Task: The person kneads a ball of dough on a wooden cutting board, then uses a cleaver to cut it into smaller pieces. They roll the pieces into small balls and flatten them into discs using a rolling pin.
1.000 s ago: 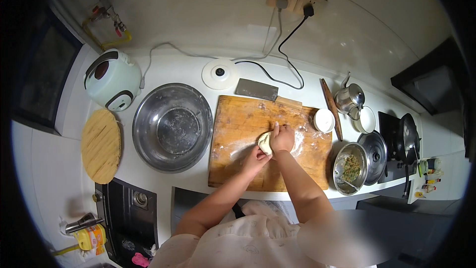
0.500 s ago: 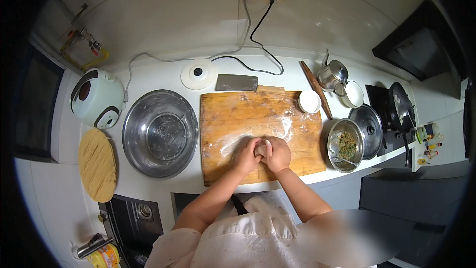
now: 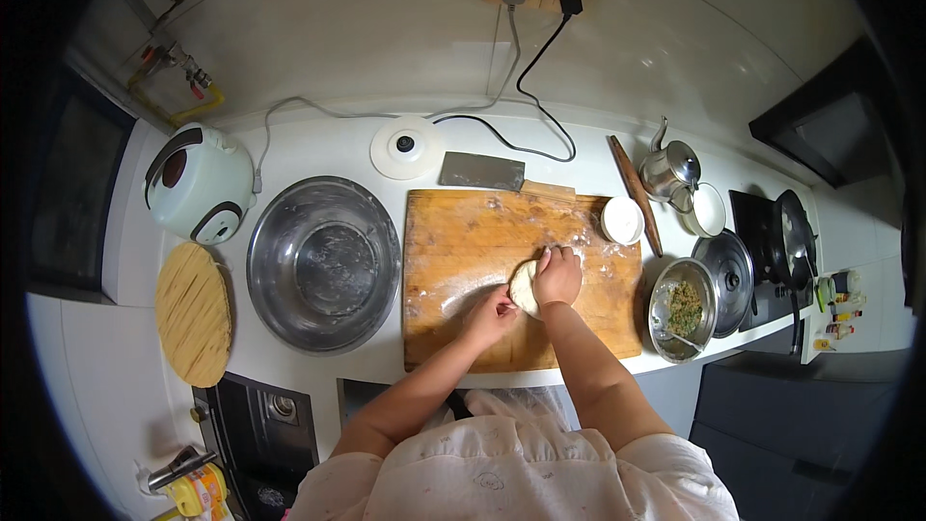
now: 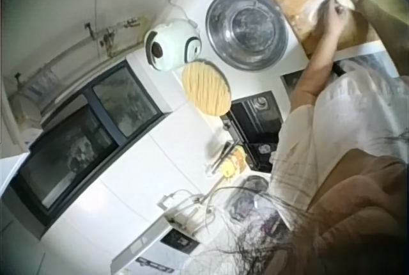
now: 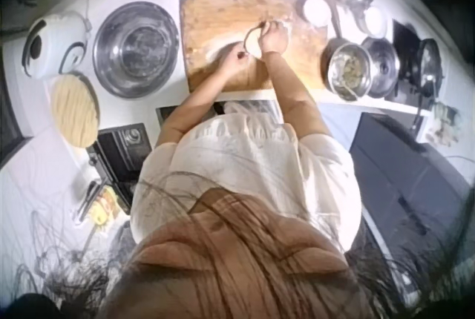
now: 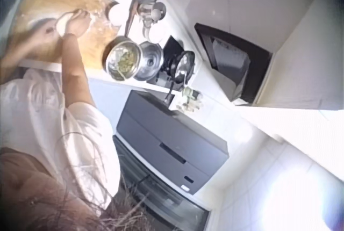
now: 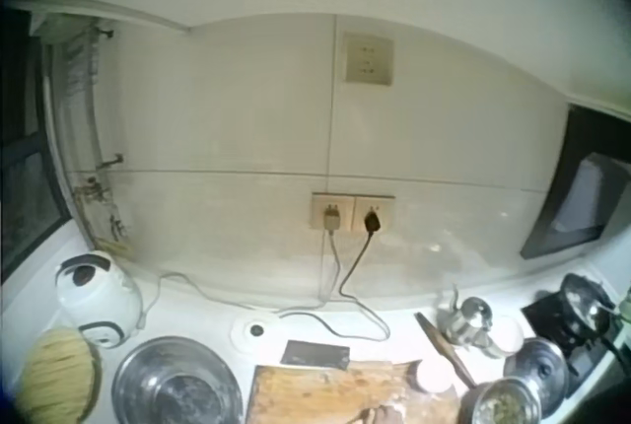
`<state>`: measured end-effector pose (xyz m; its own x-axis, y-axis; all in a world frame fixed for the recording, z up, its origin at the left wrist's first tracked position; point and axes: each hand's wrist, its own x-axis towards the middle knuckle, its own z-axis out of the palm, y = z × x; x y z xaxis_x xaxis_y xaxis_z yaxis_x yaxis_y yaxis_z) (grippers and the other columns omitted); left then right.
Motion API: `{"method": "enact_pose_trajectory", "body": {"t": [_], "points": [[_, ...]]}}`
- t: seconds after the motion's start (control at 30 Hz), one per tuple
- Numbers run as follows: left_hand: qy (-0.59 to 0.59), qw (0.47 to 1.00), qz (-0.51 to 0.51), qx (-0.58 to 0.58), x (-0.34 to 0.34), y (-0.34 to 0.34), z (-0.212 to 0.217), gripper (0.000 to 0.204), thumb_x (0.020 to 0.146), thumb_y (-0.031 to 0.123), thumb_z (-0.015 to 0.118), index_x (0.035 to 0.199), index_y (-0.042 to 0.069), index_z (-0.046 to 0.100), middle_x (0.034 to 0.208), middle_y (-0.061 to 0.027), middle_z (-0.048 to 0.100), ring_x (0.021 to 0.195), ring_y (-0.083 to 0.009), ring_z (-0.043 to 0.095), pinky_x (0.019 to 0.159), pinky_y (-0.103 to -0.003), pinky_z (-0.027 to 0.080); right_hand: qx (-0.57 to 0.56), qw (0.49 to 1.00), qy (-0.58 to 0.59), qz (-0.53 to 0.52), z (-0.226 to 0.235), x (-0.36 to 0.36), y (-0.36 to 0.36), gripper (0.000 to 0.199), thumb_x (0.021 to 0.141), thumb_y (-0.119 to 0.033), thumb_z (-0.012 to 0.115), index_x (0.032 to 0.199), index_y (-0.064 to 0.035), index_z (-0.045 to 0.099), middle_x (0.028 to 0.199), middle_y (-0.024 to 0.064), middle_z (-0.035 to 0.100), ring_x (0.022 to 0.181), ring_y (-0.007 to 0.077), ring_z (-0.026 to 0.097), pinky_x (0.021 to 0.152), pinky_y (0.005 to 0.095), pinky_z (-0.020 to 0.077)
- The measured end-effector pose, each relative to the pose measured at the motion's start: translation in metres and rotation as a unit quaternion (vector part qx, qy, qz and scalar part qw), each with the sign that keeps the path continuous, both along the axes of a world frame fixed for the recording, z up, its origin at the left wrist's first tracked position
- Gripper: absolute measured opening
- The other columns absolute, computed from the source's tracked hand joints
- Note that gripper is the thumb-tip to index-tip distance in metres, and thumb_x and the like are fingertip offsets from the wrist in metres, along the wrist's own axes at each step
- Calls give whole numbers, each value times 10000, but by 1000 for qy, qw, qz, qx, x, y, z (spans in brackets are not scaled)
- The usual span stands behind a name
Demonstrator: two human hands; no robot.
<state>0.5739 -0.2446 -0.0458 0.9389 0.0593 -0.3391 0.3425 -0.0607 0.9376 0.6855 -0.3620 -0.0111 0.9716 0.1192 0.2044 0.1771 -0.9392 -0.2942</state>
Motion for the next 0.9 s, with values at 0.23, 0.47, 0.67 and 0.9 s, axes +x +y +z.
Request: {"method": "enact_pose_trajectory", "body": {"t": [0.23,0.47,0.67,0.9], "points": [[47,956,138,-255,21,-21,-1,425,836,69,705,1213,2,521,1038,-71,639,919,-139,606,783,-265,497,139,982,122,-37,4,19,-3,354,968,-324,445,924,-60,677,946,143,629,894,333,578,779,410,472],[-79,989,88,-88,-1,-19,12,435,777,-21,721,1177,17,556,1064,-85,654,917,-147,633,786,-273,519,390,882,265,-2,34,-24,-48,499,999,-432,382,915,-8,631,885,161,665,850,299,622,785,387,465],[-73,995,40,48,-21,-11,-1,416,806,-57,623,1202,36,538,1050,-111,643,924,-190,650,821,-291,528,150,971,104,155,62,-79,-16,248,884,-308,560,874,-83,665,831,149,657,799,347,611,728,444,471],[-82,991,83,65,-43,19,-2,507,795,-26,660,1273,48,507,1071,-126,605,962,-222,640,807,-307,548,12,977,11,210,23,-66,0,199,811,-254,595,905,-83,633,940,114,598,902,330,552,779,448,448]]}}
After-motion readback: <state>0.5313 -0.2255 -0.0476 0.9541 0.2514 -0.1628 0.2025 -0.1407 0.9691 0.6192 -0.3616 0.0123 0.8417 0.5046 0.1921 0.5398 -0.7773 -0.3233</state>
